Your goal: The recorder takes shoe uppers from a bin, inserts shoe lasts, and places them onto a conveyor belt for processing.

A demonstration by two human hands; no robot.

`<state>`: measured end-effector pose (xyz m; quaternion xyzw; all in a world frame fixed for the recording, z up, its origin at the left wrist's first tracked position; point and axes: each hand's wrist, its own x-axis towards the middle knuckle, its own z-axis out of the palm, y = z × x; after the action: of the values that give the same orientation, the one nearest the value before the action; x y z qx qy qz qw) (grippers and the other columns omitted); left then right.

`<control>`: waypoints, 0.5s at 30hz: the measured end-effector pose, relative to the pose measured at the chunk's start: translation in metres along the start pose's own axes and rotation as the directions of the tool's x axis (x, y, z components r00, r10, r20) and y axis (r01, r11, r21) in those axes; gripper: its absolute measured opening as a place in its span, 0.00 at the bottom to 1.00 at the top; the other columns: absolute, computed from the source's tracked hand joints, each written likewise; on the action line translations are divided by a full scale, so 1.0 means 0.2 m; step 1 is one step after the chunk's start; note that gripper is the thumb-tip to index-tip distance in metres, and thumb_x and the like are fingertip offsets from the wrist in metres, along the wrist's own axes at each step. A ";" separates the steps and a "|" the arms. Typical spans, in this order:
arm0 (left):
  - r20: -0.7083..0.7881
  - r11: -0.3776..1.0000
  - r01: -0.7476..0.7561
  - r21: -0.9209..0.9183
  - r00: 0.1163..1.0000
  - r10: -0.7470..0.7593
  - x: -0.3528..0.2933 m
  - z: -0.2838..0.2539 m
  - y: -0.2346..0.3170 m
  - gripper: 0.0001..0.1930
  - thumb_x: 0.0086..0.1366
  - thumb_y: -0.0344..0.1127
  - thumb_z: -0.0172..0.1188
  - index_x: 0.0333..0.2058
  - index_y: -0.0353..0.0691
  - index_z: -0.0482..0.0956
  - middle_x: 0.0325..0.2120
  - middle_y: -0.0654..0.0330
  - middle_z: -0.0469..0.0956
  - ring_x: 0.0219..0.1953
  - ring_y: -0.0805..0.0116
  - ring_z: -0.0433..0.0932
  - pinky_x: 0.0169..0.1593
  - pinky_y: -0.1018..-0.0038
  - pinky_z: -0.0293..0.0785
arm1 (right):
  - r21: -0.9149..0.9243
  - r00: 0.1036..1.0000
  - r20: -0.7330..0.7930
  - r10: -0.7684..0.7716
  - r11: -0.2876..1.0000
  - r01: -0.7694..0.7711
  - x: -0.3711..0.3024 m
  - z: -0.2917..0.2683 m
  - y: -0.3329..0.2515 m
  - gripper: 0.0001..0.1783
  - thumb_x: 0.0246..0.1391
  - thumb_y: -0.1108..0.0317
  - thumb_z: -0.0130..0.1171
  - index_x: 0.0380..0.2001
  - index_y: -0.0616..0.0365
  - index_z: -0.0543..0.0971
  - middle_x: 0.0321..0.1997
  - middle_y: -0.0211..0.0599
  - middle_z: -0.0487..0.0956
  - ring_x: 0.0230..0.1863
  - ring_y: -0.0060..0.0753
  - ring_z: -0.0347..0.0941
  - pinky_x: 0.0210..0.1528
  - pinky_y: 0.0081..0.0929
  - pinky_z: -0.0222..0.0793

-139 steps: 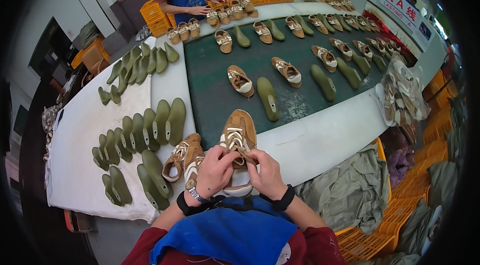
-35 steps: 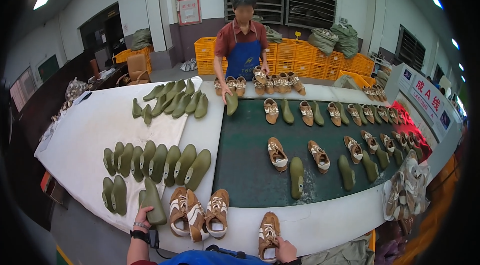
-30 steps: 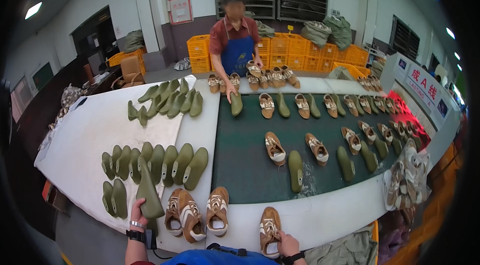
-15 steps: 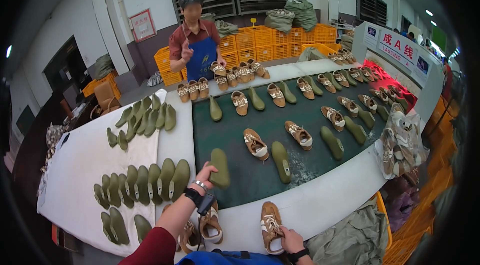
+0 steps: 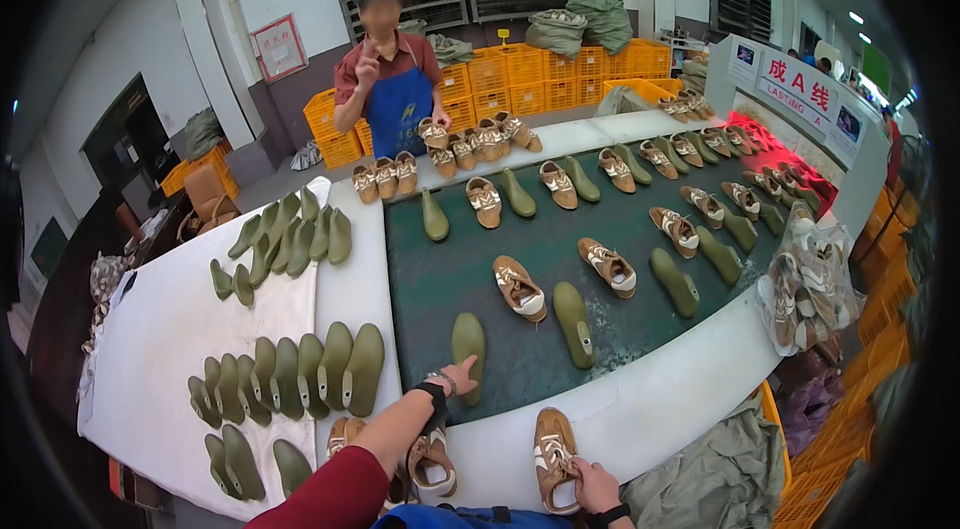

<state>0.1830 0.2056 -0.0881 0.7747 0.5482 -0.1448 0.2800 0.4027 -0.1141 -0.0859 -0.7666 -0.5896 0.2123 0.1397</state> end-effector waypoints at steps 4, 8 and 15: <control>-0.114 0.972 -0.232 -0.034 0.967 0.227 -0.29 -0.17 -0.08 0.36 0.53 0.46 0.56 0.60 0.49 0.52 0.45 0.42 0.71 0.44 0.46 0.73 0.48 0.61 0.70 | 0.033 0.998 -0.047 -0.047 0.998 0.048 0.01 0.04 0.03 0.17 0.47 0.70 0.50 0.44 0.45 0.72 0.28 0.47 0.73 0.28 0.53 0.72 0.31 0.45 0.68; -0.445 0.893 -0.382 -0.239 0.860 0.249 -0.74 -0.21 -0.33 0.25 0.52 0.42 0.60 0.48 0.42 0.70 0.31 0.50 0.79 0.33 0.54 0.78 0.38 0.67 0.74 | 0.031 0.986 -0.087 -0.141 0.989 0.144 0.03 0.05 0.06 0.15 0.48 0.72 0.49 0.42 0.50 0.71 0.27 0.48 0.72 0.28 0.54 0.70 0.30 0.46 0.67; -0.401 0.973 0.221 -0.063 0.887 -0.227 -1.39 0.34 -0.35 0.30 0.50 0.54 0.61 0.47 0.44 0.66 0.28 0.46 0.76 0.28 0.50 0.77 0.30 0.61 0.74 | 0.052 0.995 0.014 -0.097 0.994 0.097 0.05 0.02 0.03 0.23 0.43 0.77 0.53 0.46 0.49 0.70 0.32 0.46 0.74 0.36 0.51 0.71 0.37 0.41 0.67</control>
<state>0.0247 -0.0315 -0.0151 0.7171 0.6810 -0.0078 0.1477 0.4075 -0.1056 -0.0928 -0.7314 -0.6217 0.2269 0.1645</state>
